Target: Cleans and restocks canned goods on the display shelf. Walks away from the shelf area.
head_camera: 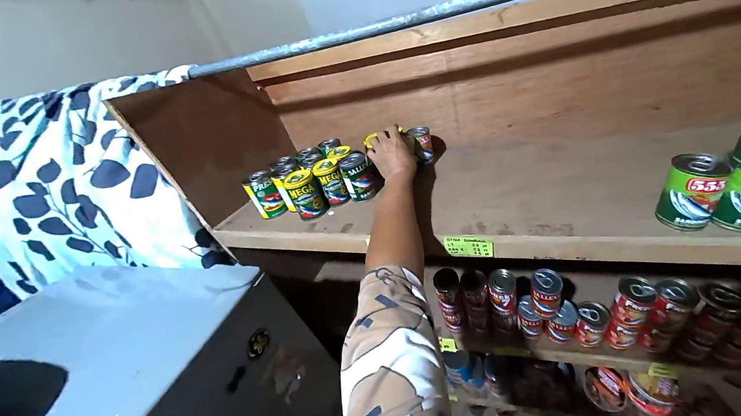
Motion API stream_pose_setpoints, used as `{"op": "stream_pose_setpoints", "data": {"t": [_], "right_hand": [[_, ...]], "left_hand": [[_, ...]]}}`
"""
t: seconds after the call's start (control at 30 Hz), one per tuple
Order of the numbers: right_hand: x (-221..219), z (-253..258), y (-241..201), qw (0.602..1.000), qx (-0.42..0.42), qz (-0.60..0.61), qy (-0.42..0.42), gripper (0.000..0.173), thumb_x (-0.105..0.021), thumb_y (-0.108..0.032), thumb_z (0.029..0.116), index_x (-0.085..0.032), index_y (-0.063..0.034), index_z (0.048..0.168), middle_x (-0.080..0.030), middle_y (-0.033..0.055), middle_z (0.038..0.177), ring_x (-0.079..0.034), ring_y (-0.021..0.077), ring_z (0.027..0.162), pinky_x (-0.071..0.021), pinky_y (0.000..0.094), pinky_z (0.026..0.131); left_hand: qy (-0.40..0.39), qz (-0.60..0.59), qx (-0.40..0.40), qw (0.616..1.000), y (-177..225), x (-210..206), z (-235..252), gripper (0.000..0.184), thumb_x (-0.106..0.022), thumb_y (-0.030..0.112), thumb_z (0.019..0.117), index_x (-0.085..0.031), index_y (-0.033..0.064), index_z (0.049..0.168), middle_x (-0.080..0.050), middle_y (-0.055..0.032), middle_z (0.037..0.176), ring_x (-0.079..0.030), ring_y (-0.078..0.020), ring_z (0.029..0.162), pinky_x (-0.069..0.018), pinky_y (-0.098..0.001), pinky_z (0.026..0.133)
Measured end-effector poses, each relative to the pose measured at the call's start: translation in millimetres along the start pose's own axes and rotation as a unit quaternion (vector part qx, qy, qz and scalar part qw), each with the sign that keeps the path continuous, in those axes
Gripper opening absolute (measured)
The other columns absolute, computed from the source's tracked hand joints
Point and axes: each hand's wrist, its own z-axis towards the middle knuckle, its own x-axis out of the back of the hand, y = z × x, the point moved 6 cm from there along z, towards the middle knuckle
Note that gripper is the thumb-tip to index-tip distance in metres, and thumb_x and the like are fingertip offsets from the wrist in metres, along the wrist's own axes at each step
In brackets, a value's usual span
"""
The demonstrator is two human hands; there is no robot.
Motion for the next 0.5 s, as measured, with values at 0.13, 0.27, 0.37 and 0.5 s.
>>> {"op": "stream_pose_setpoints", "data": {"t": [0.13, 0.27, 0.37, 0.5], "right_hand": [[-10.3, 8.9, 9.5, 1.000, 0.007, 0.012, -0.002, 0.040, -0.064, -0.018, 0.0976, -0.065, 0.0105, 0.127, -0.069, 0.0290, 0.121, -0.068, 0.0362, 0.113, -0.0512, 0.0453, 0.103], [4.1, 28.5, 0.0, 0.998, 0.024, 0.012, 0.061, 0.039, -0.066, -0.020, 0.0967, -0.067, 0.0085, 0.123, -0.070, 0.0237, 0.119, -0.067, 0.0214, 0.112, -0.0508, 0.0358, 0.103], [19.7, 58.6, -18.1, 0.979, 0.112, 0.011, 0.170, 0.038, -0.060, -0.037, 0.1018, -0.067, -0.0088, 0.126, -0.069, 0.0019, 0.124, -0.058, -0.0032, 0.118, -0.0461, 0.0191, 0.105], [23.1, 103.6, -57.5, 0.940, 0.213, -0.022, 0.267, 0.031, -0.060, -0.022, 0.0974, -0.069, -0.0050, 0.122, -0.068, 0.0075, 0.120, -0.058, -0.0002, 0.117, -0.0455, 0.0149, 0.102]], "left_hand": [[0.027, -0.080, -0.031, 0.996, -2.7, -3.9, -6.8, 0.079, -0.087, 0.006, 0.0731, -0.052, 0.0005, 0.144, -0.052, -0.0292, 0.142, -0.046, -0.0481, 0.135, -0.0424, -0.0595, 0.109], [0.099, -0.262, -0.174, 0.944, 32.1, 29.7, -59.3, 0.066, -0.089, 0.004, 0.0685, -0.063, -0.0024, 0.130, -0.058, -0.0283, 0.130, -0.055, -0.0426, 0.125, -0.0456, -0.0538, 0.107], [0.079, -0.377, -0.300, 0.873, 84.2, 48.5, -147.6, 0.073, -0.085, -0.004, 0.0659, -0.058, -0.0058, 0.133, -0.060, -0.0244, 0.134, -0.059, -0.0348, 0.126, -0.0491, -0.0502, 0.106], [0.020, -0.468, -0.280, 0.838, 134.2, 29.9, -257.4, 0.083, -0.091, 0.008, 0.0603, -0.055, -0.0089, 0.133, -0.070, -0.0211, 0.123, -0.068, -0.0317, 0.115, -0.0534, -0.0493, 0.099]]}}
